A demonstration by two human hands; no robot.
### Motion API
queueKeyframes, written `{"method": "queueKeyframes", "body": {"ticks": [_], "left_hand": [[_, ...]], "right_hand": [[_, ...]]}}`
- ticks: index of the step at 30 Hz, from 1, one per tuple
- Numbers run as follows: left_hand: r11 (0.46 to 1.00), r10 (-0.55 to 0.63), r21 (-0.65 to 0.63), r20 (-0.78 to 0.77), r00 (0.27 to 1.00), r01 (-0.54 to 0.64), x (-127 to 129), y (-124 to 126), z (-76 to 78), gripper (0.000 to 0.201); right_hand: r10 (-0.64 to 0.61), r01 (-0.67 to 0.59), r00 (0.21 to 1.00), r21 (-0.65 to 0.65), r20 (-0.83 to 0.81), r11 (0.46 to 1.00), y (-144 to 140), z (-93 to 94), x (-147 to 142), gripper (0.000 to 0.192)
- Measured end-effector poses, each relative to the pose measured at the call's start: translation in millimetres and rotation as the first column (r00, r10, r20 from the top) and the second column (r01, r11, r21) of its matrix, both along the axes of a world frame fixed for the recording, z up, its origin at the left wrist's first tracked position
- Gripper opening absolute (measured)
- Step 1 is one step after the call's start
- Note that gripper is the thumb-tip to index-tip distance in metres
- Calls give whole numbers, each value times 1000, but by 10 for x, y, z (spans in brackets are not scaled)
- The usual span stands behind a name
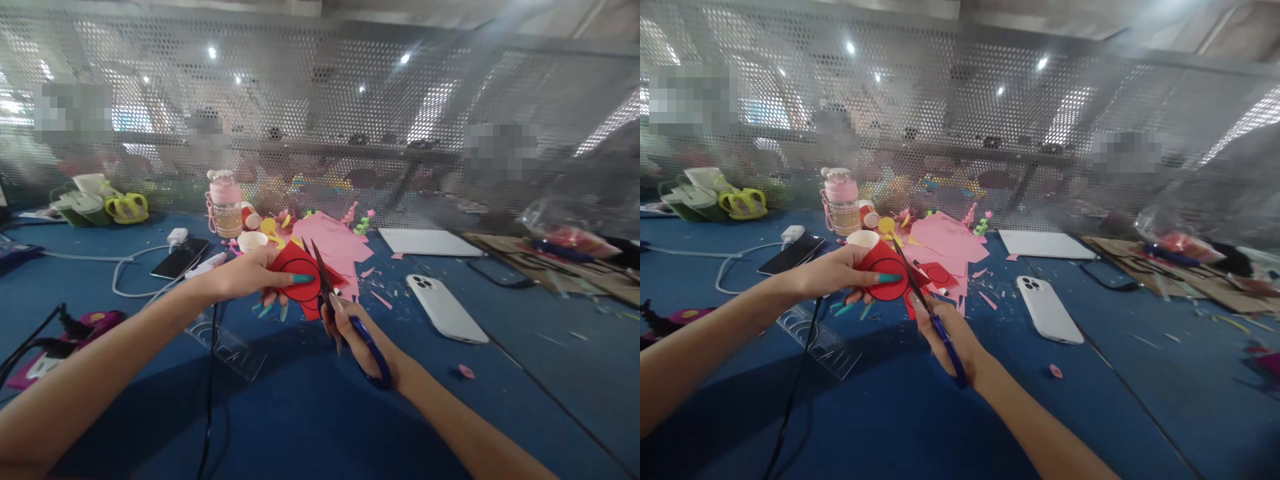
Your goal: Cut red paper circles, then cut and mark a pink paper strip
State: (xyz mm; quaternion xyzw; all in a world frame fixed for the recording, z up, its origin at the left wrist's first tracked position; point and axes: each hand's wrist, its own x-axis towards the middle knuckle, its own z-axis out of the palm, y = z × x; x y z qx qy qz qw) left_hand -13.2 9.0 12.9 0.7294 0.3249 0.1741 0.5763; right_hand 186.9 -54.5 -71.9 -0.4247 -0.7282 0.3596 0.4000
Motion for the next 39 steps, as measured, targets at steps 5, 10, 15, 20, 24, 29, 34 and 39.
{"method": "queueKeyframes", "body": {"ticks": [5, 10, 15, 20, 24, 29, 34, 39], "left_hand": [[999, -25, -19, 10, 1000, 26, -22, 23, 2, 17], [999, -23, -42, 21, 1000, 24, -13, 17, 6, 19], [998, -20, -62, 16, 1000, 21, -19, 11, 11, 18], [995, -27, -94, 49, 998, 32, -39, 29, 1, 21], [993, -36, -113, 45, 998, 40, -48, 30, -6, 25], [992, -29, -121, 60, 998, 36, -46, 19, -8, 23], [991, -49, -122, 71, 996, 58, -43, 20, -17, 22], [992, -32, -117, 67, 997, 39, -45, 16, -13, 22]], "right_hand": [[7, -7, 1000, 8, 11, 1000, -23, 44, -1, 58], [61, -61, 998, 1, -30, 998, -15, 61, 3, 58], [89, -91, 994, -30, -65, 995, -15, 46, 17, 58], [114, -120, 988, -55, -105, 991, -20, 53, 30, 56], [123, -132, 985, -69, -119, 989, -23, 67, 19, 57], [113, -118, 989, -52, -90, 992, -16, 63, 18, 57], [113, -118, 989, -52, -96, 992, -21, 57, 26, 57], [110, -113, 989, -29, -98, 993, -14, 24, 26, 55]]}}
